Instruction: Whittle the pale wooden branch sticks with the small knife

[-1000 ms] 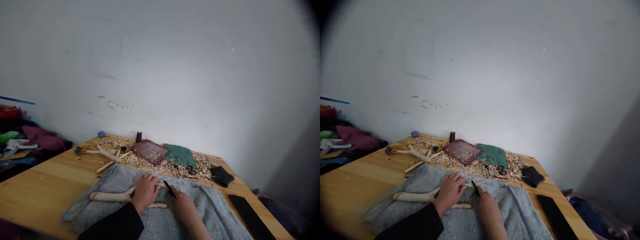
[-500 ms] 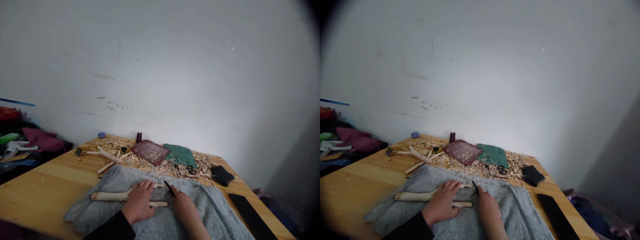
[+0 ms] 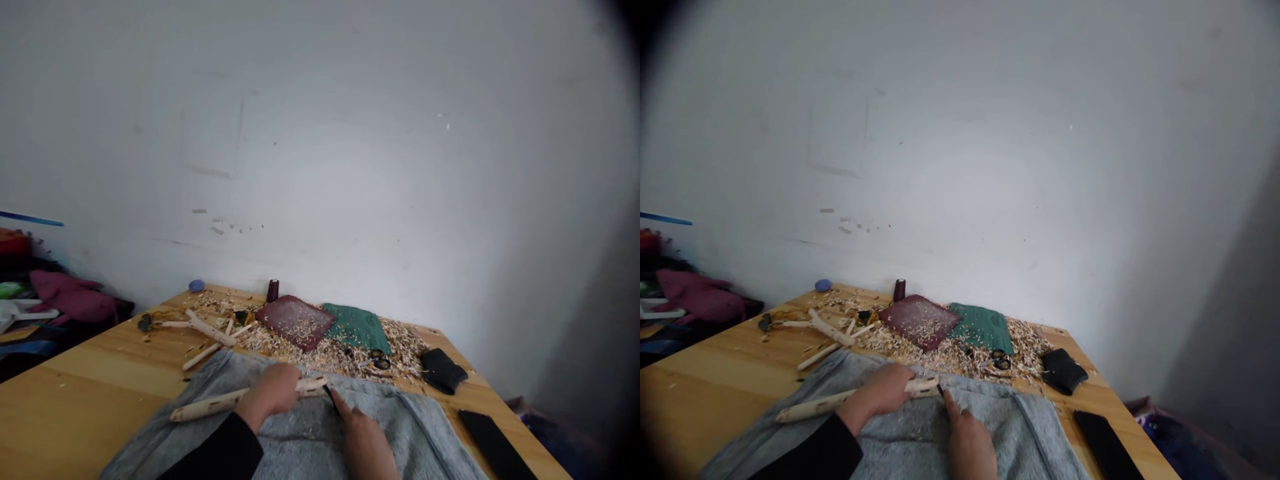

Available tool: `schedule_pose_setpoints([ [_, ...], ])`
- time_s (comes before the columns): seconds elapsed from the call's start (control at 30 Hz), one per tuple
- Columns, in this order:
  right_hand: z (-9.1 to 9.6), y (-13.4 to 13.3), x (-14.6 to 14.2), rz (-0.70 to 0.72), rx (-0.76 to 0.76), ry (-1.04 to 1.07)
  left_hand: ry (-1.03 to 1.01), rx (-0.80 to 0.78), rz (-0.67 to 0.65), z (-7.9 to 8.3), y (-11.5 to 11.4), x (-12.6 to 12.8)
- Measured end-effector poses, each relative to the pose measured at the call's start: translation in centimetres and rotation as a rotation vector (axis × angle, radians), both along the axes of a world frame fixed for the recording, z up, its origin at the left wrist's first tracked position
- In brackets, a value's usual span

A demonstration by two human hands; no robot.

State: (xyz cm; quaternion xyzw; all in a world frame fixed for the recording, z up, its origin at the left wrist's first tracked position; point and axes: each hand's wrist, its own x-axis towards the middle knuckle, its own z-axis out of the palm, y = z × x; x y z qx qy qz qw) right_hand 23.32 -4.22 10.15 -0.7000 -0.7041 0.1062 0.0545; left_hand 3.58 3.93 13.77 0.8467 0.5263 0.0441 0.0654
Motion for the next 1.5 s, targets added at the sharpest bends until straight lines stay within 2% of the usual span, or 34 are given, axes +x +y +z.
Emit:
schedule_pose_setpoints([
  [0.1,0.0,0.0,-0.1,-0.002,0.004,-0.016,-0.001,0.019,0.018,0.0,1.0,0.0],
  [0.27,0.0,-0.1,-0.2,-0.007,0.016,-0.032,-0.021,0.043,0.043,-0.2,1.5,0.0],
  [0.4,0.3,-0.2,-0.4,-0.003,0.008,-0.042,-0.045,0.084,0.084,-0.4,1.4,0.0],
  [0.57,0.6,-0.1,-0.6,-0.005,-0.002,-0.068,-0.104,0.218,0.123,-1.2,0.5,0.1],
  [0.7,0.3,0.0,-0.5,0.004,0.027,-0.074,-0.173,0.315,0.056,-1.8,-0.1,0.7],
  [0.8,0.0,0.1,-0.4,0.005,0.036,-0.081,-0.259,0.407,-0.138,-2.4,-0.4,1.4],
  [0.87,-0.1,0.1,-0.4,0.005,0.034,-0.082,-0.237,0.358,-0.248,-3.0,-0.5,1.8],
  [0.9,-0.1,0.0,-0.5,0.004,0.031,-0.084,-0.201,0.307,-0.26,-3.2,-0.5,2.0],
  [0.97,0.0,-0.1,-0.6,0.001,0.029,-0.095,-0.139,0.223,-0.213,-3.7,-0.4,2.2],
  [1.17,0.6,-0.4,-0.8,0.005,0.006,-0.122,-0.114,0.163,-0.03,-4.5,-0.1,2.0],
  [1.5,0.4,-0.2,-1.1,-0.011,0.005,-0.09,-0.201,-0.011,-0.024,-4.6,0.2,1.7],
])
